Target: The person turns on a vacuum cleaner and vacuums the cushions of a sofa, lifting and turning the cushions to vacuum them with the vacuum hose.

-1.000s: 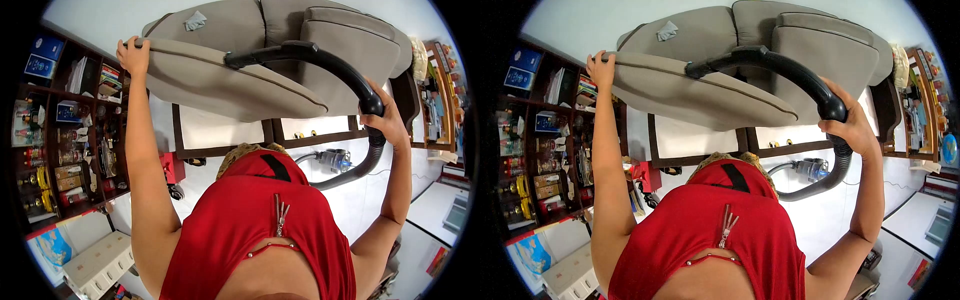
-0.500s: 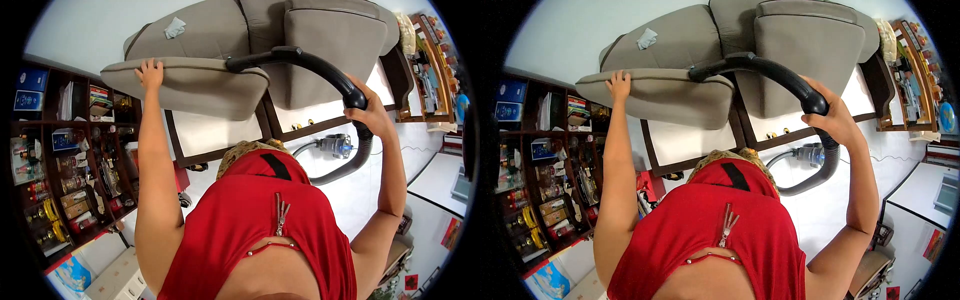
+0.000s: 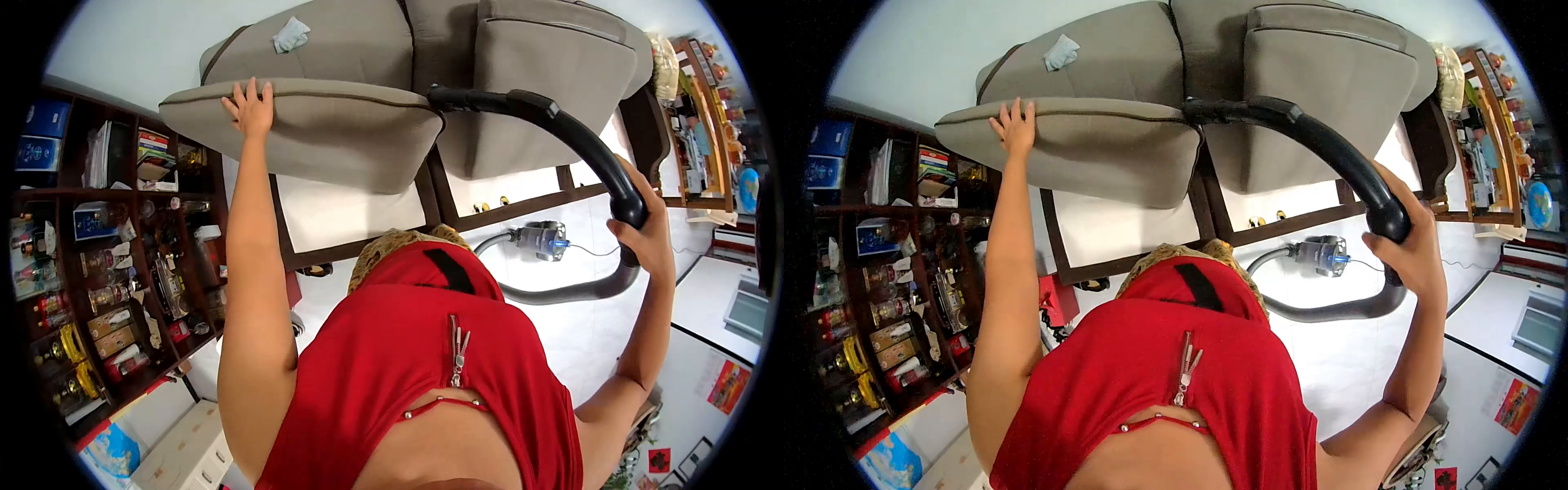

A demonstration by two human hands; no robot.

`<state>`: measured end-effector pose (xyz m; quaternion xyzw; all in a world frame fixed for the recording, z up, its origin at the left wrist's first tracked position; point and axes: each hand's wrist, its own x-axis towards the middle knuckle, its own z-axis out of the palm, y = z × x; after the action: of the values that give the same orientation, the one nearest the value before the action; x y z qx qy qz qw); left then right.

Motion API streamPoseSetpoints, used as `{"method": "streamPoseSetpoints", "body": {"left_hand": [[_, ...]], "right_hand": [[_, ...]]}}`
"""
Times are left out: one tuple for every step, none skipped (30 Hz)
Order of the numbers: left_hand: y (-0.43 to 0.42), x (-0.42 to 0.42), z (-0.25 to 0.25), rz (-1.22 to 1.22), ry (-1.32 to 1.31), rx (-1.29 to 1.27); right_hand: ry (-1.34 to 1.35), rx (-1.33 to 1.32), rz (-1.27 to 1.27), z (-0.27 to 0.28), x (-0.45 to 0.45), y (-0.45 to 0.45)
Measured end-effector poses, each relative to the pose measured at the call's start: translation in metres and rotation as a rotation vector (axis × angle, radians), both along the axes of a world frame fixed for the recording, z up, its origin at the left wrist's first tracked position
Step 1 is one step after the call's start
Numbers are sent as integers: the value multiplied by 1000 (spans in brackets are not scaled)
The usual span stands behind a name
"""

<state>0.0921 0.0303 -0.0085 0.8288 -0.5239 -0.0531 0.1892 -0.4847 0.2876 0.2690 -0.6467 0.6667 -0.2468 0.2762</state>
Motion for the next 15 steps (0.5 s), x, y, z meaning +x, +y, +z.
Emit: {"method": "streamPoseSetpoints", "body": {"left_hand": [[-1,-1,-1,3,-2,0],[0,-2,-1,6,-3,1],[0,-2,-3,-2,5,-4],[1,-2,-4,-12,11,-8],[1,-3,-6,-28,14,-12],[1,-1,-8,-44,33,-34],[-1,2,-11,-61,51,-57],[-2,5,-13,-77,70,-81],[-2,7,-14,-95,91,-90],[0,9,-15,-109,111,-99],[0,11,-16,-122,131,-108],[1,14,-17,-135,126,-120],[3,18,-20,-148,120,-130],[5,22,-23,-160,114,-140],[6,27,-26,-186,112,-154]], "right_hand": [[-31,-9,-30,3,3,5],[-61,-18,-58,7,6,12],[-92,-23,-87,10,10,15],[-150,-17,-71,11,14,16],[-155,-45,-9,12,25,15],[-160,-76,49,13,41,9],[-165,-108,106,12,58,1],[-131,-161,211,10,76,-10],[-97,-213,318,7,94,-23],[-108,-213,356,0,112,-32],[-120,-214,397,-6,128,-40],[-90,-179,406,-9,144,-47],[-62,-143,417,-11,159,-53],[-34,-106,428,-14,167,-58],[-23,-136,436,-17,169,-62]]}}
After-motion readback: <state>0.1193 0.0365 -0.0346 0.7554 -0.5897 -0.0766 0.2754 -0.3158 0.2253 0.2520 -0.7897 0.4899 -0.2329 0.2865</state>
